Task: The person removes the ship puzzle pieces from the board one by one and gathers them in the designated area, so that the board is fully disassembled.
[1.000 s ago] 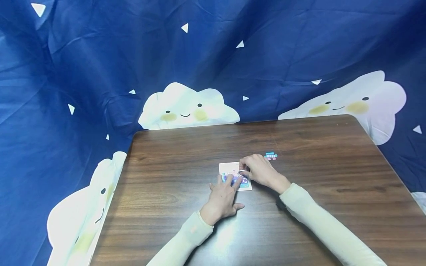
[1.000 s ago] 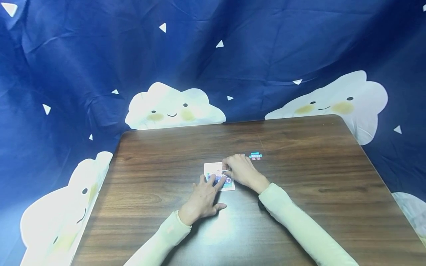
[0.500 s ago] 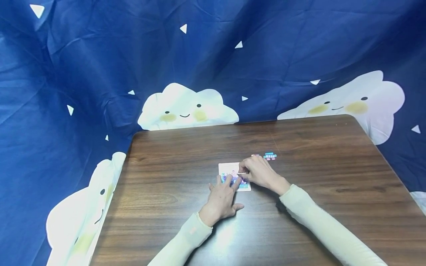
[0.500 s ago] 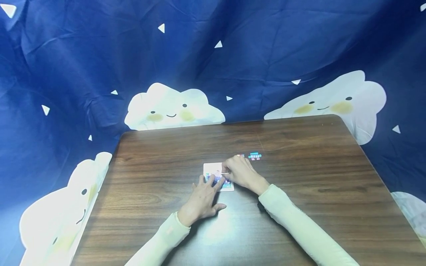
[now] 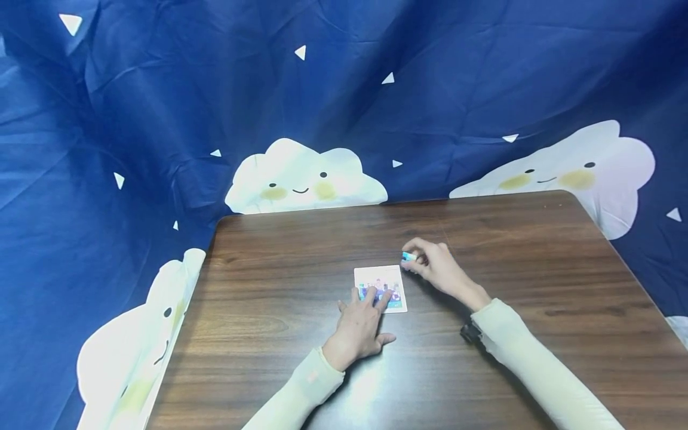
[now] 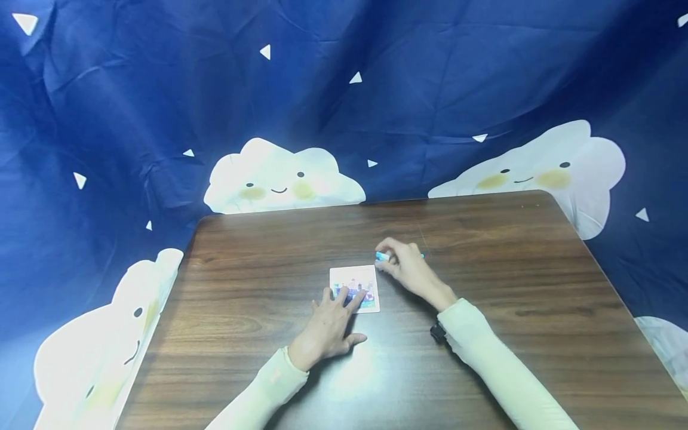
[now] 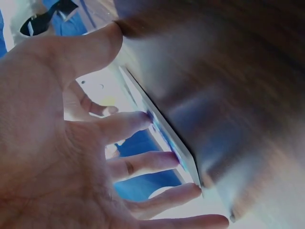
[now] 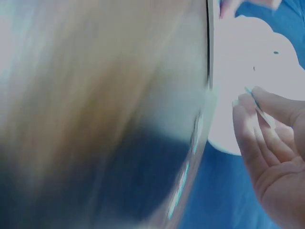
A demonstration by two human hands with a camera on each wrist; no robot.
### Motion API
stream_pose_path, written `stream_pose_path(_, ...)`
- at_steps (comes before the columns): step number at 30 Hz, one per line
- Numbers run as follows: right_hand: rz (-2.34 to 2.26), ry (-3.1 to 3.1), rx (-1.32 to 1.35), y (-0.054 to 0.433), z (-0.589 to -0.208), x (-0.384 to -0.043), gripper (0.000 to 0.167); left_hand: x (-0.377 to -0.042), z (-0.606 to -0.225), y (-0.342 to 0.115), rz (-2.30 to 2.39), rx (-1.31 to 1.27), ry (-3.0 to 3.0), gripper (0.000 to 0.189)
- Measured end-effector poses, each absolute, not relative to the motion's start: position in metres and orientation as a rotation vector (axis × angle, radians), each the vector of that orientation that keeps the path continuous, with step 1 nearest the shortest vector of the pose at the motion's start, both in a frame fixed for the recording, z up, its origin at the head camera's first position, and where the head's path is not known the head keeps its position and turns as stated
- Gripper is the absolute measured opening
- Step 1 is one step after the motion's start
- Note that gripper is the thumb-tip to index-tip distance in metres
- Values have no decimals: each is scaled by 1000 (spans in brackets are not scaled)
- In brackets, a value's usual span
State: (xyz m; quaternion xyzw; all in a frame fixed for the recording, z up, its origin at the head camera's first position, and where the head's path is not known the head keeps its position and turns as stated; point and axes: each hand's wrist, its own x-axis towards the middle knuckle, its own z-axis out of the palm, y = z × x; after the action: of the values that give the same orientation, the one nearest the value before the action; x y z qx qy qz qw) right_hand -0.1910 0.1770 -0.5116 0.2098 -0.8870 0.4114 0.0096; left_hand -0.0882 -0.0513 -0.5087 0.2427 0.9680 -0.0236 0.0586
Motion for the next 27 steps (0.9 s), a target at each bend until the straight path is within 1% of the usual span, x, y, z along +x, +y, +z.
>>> stream_pose_path(2,1314,-2737,592,188,-511,-194,24,-87,-510,-52,-72,732,2941,96)
stream_pose_path(11,1074,-2670,375,233,-507,-199,14,-83,-512,-51,-66,726,2969,95)
stream_pose_path(18,1110,-2743,125,256,-506,-200,17,-81,-512,-52,-70,712,2969,92)
stream_pose_path(27,1188,-2829,67,267,-510,-202,19,-80,-513,-52,-48,696,2944,88)
